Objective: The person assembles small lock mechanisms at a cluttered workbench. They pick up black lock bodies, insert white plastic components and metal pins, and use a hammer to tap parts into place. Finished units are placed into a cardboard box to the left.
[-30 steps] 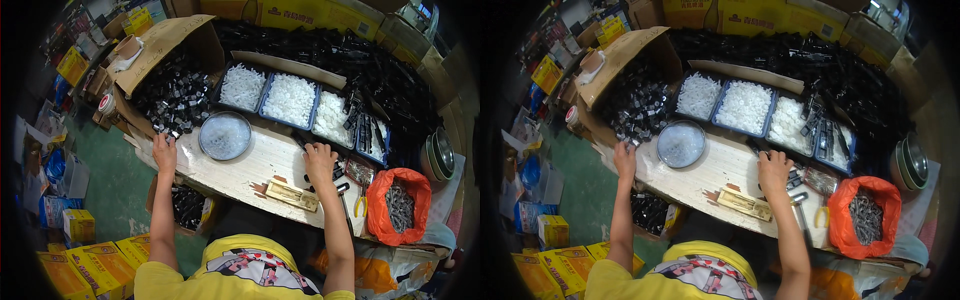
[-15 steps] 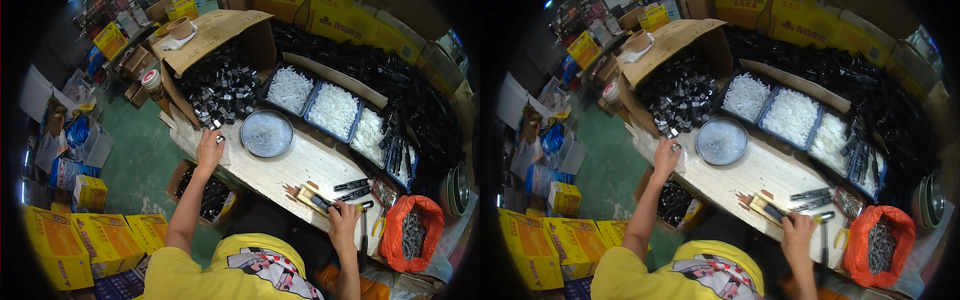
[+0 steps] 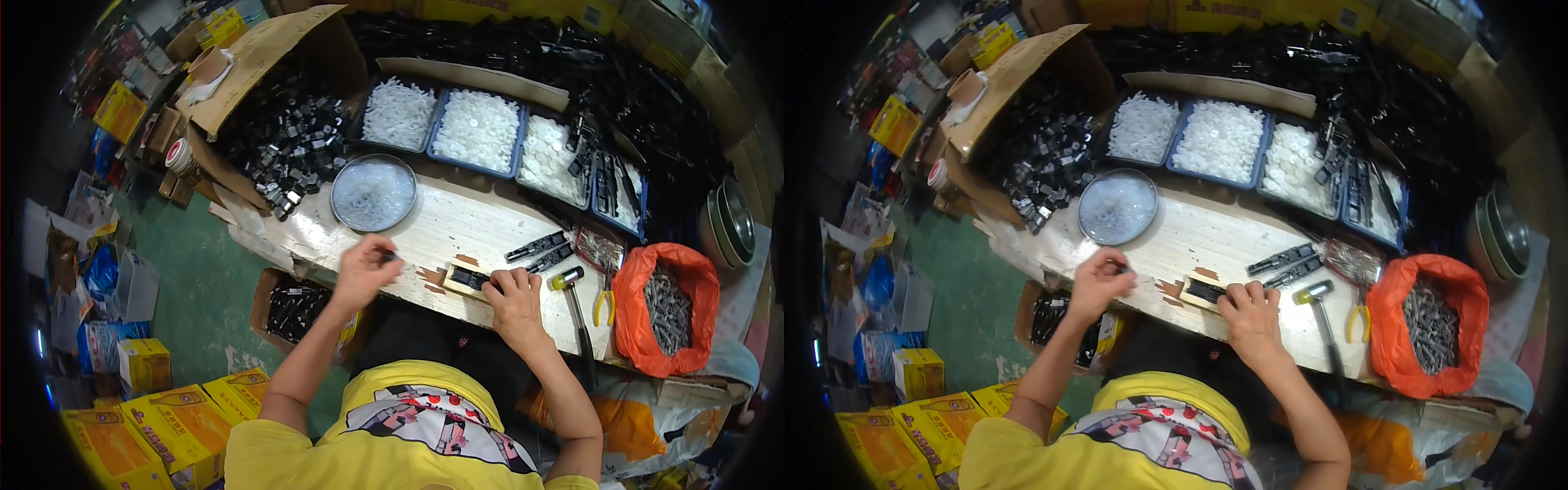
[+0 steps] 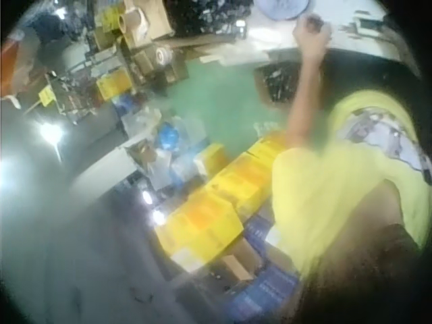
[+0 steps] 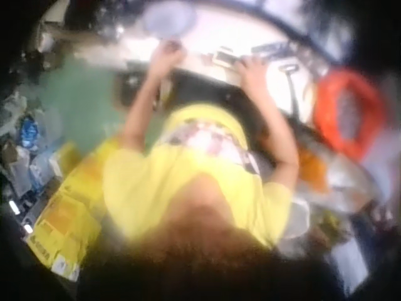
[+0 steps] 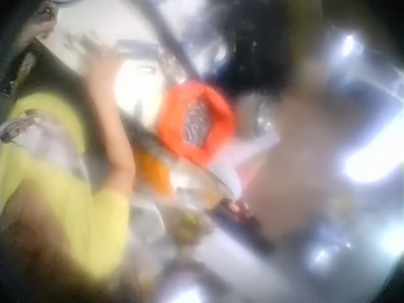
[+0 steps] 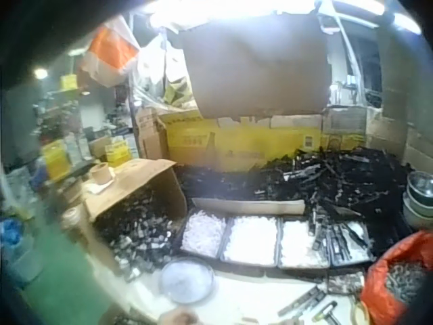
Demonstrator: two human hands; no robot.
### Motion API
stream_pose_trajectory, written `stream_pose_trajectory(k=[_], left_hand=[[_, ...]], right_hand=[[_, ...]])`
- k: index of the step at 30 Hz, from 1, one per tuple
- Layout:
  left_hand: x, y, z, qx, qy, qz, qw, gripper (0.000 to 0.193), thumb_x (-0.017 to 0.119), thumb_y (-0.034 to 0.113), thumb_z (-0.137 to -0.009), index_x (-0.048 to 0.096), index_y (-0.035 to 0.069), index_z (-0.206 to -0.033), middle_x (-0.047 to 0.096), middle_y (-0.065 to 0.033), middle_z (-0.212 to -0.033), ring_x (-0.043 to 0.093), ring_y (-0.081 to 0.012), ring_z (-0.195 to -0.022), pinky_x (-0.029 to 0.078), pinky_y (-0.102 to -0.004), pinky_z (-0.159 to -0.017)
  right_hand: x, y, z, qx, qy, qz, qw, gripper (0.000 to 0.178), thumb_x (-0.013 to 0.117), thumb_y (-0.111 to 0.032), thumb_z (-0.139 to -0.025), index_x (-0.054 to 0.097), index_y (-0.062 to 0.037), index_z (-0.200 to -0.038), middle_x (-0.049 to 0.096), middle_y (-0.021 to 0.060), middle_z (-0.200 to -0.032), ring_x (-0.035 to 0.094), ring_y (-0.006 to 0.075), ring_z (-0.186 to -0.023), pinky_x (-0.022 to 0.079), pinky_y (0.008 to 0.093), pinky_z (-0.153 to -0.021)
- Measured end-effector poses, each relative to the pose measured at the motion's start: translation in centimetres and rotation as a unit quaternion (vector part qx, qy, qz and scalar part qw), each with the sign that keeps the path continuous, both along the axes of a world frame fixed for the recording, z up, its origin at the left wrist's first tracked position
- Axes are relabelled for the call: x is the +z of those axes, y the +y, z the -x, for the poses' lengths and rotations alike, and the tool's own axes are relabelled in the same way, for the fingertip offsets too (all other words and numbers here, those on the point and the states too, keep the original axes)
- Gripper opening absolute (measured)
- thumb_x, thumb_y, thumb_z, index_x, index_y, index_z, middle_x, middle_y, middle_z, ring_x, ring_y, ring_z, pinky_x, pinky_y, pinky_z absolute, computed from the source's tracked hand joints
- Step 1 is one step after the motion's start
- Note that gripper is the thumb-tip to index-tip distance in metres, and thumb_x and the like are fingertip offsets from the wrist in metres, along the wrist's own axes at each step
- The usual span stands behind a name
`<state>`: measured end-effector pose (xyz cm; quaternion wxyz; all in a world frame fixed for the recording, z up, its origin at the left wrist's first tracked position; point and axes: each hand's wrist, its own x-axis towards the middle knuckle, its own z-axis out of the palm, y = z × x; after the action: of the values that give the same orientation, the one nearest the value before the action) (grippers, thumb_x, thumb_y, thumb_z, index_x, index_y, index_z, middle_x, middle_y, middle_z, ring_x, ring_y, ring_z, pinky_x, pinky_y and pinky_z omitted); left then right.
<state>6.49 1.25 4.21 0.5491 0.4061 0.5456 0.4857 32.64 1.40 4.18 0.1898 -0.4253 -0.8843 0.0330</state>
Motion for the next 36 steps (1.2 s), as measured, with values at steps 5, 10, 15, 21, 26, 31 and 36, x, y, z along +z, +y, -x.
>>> stream_pose_trajectory(k=[5,10,15,21,26,31,36], left_hand=[[-0.1,1.7,-5.9,-0.181,0.206,-0.321,0.906,0.019,0.064,-0.004,-0.073,0.057,0.003,-0.089,0.062,-0.0076,-0.096,0.059,-0.0190,-0.090,0.049,-0.0273,-0.073],[-2.1,2.5,-6.0,-0.247,0.261,-0.383,0.851,0.027,0.064,0.000,-0.073,0.059,0.007,-0.098,0.062,-0.0061,-0.102,0.055,-0.0262,-0.102,0.039,-0.0368,-0.088],[-1.3,2.1,-5.9,-0.176,0.155,-0.247,0.940,0.023,0.066,0.002,-0.074,0.063,0.007,-0.096,0.062,-0.0057,-0.099,0.055,-0.0221,-0.101,0.042,-0.0325,-0.085],[-3.1,2.6,-6.2,-0.169,0.083,-0.151,0.971,0.013,0.067,0.000,-0.074,0.067,0.003,-0.087,0.055,-0.0024,-0.093,0.054,-0.0093,-0.084,0.045,-0.0206,-0.069],[-3.1,3.3,-6.0,-0.202,0.100,-0.153,0.962,0.011,0.067,0.001,-0.074,0.066,0.003,-0.085,0.054,-0.0016,-0.091,0.054,-0.0107,-0.082,0.045,-0.0227,-0.071],[-1.4,4.6,-6.0,-0.227,0.224,-0.135,0.938,0.017,0.070,0.008,-0.072,0.065,0.004,-0.087,0.054,-0.0045,-0.086,0.055,-0.0154,-0.081,0.046,-0.0276,-0.071],[1.8,9.9,-7.1,-0.135,0.379,-0.216,0.889,0.022,0.070,0.018,-0.071,0.062,0.003,-0.086,0.055,-0.0119,-0.084,0.057,-0.0266,-0.078,0.047,-0.0357,-0.067]], right_hand=[[-1.2,-0.1,-0.8,-0.018,0.142,0.026,0.989,0.023,0.063,0.001,-0.069,0.062,-0.0066,-0.091,0.055,0.0045,-0.086,0.047,0.0230,-0.083,0.033,0.0349,-0.074],[-1.2,-0.2,-0.3,-0.040,0.194,0.030,0.980,0.024,0.059,0.002,-0.069,0.062,-0.0068,-0.091,0.056,0.0044,-0.088,0.048,0.0241,-0.084,0.034,0.0363,-0.077],[-1.6,-0.2,-0.6,-0.035,0.180,0.021,0.983,0.028,0.059,0.003,-0.066,0.062,-0.0069,-0.092,0.056,0.0034,-0.087,0.048,0.0234,-0.084,0.033,0.0364,-0.076],[-1.6,-0.3,-0.7,-0.026,0.171,0.024,0.985,0.030,0.058,0.004,-0.063,0.063,-0.0084,-0.090,0.056,0.0027,-0.086,0.047,0.0233,-0.084,0.033,0.0367,-0.076],[-1.5,-0.1,-0.8,-0.026,0.180,0.032,0.983,0.029,0.059,0.004,-0.064,0.063,-0.0085,-0.090,0.056,0.0029,-0.086,0.048,0.0232,-0.085,0.033,0.0370,-0.077],[-0.8,1.3,-3.7,-0.106,0.204,-0.068,0.971,0.021,0.065,-0.001,-0.071,0.063,-0.0083,-0.090,0.057,0.0034,-0.088,0.051,0.0223,-0.081,0.034,0.0360,-0.075],[1.0,4.6,-12.1,-0.350,0.023,-0.013,0.936,0.013,0.059,-0.009,-0.074,0.062,-0.0069,-0.086,0.059,0.0102,-0.088,0.052,0.0283,-0.088,0.035,0.0449,-0.078]])
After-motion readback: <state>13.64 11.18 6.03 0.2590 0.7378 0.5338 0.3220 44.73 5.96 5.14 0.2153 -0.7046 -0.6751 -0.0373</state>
